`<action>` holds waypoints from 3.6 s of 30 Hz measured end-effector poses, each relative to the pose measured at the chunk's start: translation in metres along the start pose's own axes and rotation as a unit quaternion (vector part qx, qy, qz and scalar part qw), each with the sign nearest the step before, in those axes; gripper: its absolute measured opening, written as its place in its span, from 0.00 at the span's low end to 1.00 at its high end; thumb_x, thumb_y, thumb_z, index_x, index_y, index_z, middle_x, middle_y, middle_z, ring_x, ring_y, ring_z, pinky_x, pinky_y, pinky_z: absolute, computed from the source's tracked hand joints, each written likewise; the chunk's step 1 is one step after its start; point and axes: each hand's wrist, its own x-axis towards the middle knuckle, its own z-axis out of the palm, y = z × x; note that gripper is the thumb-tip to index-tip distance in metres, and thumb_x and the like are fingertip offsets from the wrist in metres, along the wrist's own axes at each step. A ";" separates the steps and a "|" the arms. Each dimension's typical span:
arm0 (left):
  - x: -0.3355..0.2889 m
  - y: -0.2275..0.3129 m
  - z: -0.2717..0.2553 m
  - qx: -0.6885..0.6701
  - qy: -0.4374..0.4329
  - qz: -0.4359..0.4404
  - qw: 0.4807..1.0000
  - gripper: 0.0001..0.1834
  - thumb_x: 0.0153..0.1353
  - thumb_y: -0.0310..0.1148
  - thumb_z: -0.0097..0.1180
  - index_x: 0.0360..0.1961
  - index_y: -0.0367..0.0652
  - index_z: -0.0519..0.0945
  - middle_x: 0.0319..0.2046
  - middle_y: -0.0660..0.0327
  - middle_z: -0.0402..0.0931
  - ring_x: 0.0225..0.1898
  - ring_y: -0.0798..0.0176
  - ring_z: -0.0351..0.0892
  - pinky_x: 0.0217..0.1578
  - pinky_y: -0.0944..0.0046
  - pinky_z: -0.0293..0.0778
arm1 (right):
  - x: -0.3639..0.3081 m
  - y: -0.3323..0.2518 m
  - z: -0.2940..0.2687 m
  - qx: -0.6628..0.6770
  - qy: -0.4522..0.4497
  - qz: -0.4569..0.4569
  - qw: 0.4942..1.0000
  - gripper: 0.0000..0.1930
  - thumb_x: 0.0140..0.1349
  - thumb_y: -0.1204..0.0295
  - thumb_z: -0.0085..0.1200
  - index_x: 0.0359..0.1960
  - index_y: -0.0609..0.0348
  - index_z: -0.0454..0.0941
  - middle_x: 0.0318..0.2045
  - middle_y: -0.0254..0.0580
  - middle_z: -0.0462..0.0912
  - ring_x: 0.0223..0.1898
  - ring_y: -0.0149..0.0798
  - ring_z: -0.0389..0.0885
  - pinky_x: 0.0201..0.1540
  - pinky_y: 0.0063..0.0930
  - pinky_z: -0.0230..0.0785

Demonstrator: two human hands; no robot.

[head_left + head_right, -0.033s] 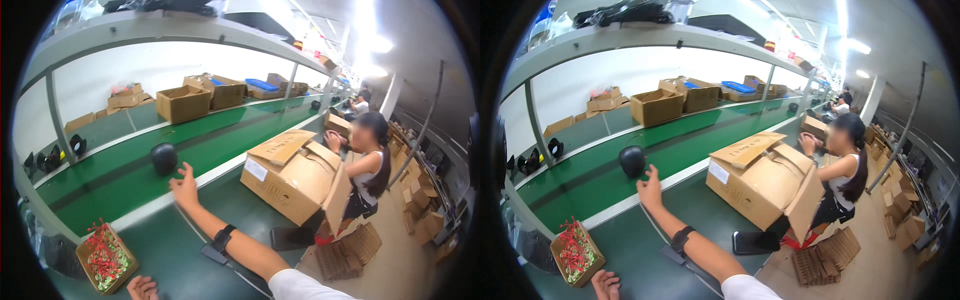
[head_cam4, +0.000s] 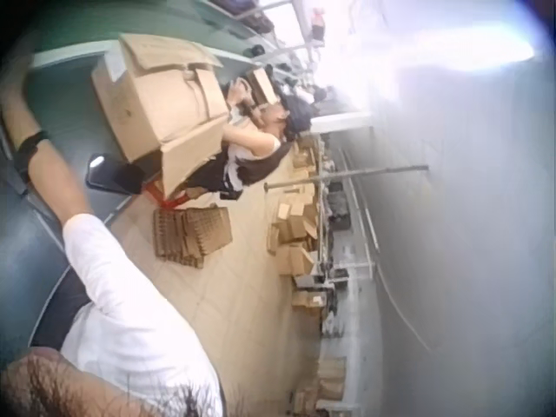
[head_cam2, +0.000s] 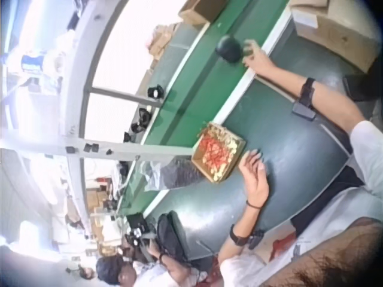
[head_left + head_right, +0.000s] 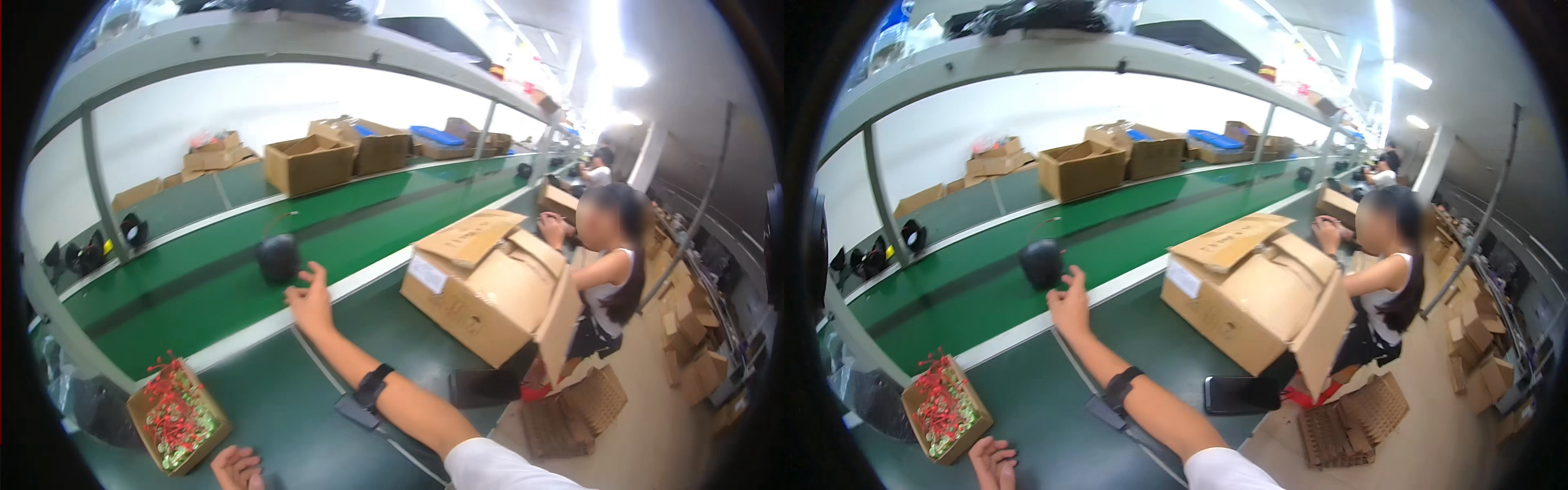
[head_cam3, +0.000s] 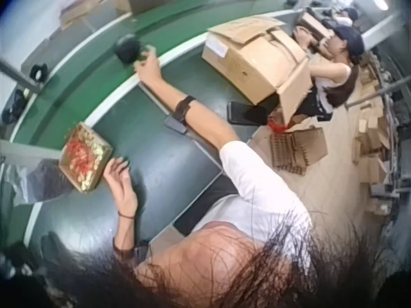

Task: Assembling a small electronic speaker unit by connecting wires and components.

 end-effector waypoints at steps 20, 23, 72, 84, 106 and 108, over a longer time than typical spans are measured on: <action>0.003 0.000 0.004 0.013 -0.028 -0.002 1.000 0.28 0.70 0.23 0.49 0.69 0.36 0.56 0.59 0.51 0.67 0.56 0.60 0.72 0.58 0.62 0.69 | -0.003 -0.027 -0.011 -0.042 -0.020 -0.053 0.997 0.47 0.53 0.72 0.73 0.72 0.51 0.55 0.60 0.60 0.61 0.48 0.50 0.83 0.49 0.33 0.85; 0.003 -0.001 0.003 0.014 -0.027 -0.003 1.000 0.29 0.70 0.23 0.49 0.69 0.36 0.56 0.59 0.50 0.68 0.55 0.60 0.72 0.58 0.62 0.69 | -0.003 -0.028 -0.010 -0.052 -0.012 -0.078 0.995 0.47 0.53 0.77 0.71 0.72 0.52 0.54 0.60 0.60 0.61 0.48 0.50 0.84 0.48 0.32 0.86; 0.003 0.013 0.004 0.085 -0.042 0.014 0.995 0.28 0.65 0.20 0.54 0.65 0.35 0.62 0.53 0.49 0.74 0.53 0.56 0.76 0.58 0.59 0.71 | 0.044 0.008 0.011 -0.139 0.035 -0.071 0.987 0.45 0.54 0.74 0.63 0.72 0.70 0.51 0.62 0.62 0.62 0.55 0.52 0.76 0.59 0.40 0.70; 0.003 0.012 0.004 0.084 -0.043 0.010 0.995 0.28 0.65 0.21 0.54 0.65 0.35 0.62 0.53 0.49 0.74 0.53 0.56 0.76 0.58 0.59 0.71 | 0.047 0.013 0.008 -0.170 0.053 -0.130 0.975 0.41 0.54 0.76 0.57 0.73 0.59 0.57 0.69 0.70 0.57 0.70 0.66 0.60 0.72 0.48 0.54; 0.003 0.013 0.002 0.103 -0.038 0.010 0.994 0.27 0.65 0.22 0.55 0.64 0.35 0.64 0.51 0.50 0.76 0.52 0.56 0.78 0.57 0.59 0.73 | 0.066 0.016 -0.010 -0.313 0.022 -0.095 0.945 0.46 0.54 0.64 0.66 0.71 0.70 0.55 0.70 0.82 0.51 0.71 0.73 0.55 0.72 0.51 0.52; 0.003 0.016 0.004 0.098 -0.039 0.010 0.994 0.27 0.65 0.22 0.55 0.64 0.35 0.64 0.51 0.50 0.76 0.52 0.55 0.78 0.56 0.59 0.73 | 0.078 0.023 -0.027 -0.299 0.022 -0.135 0.944 0.43 0.53 0.63 0.67 0.68 0.69 0.60 0.68 0.80 0.57 0.69 0.70 0.59 0.71 0.50 0.55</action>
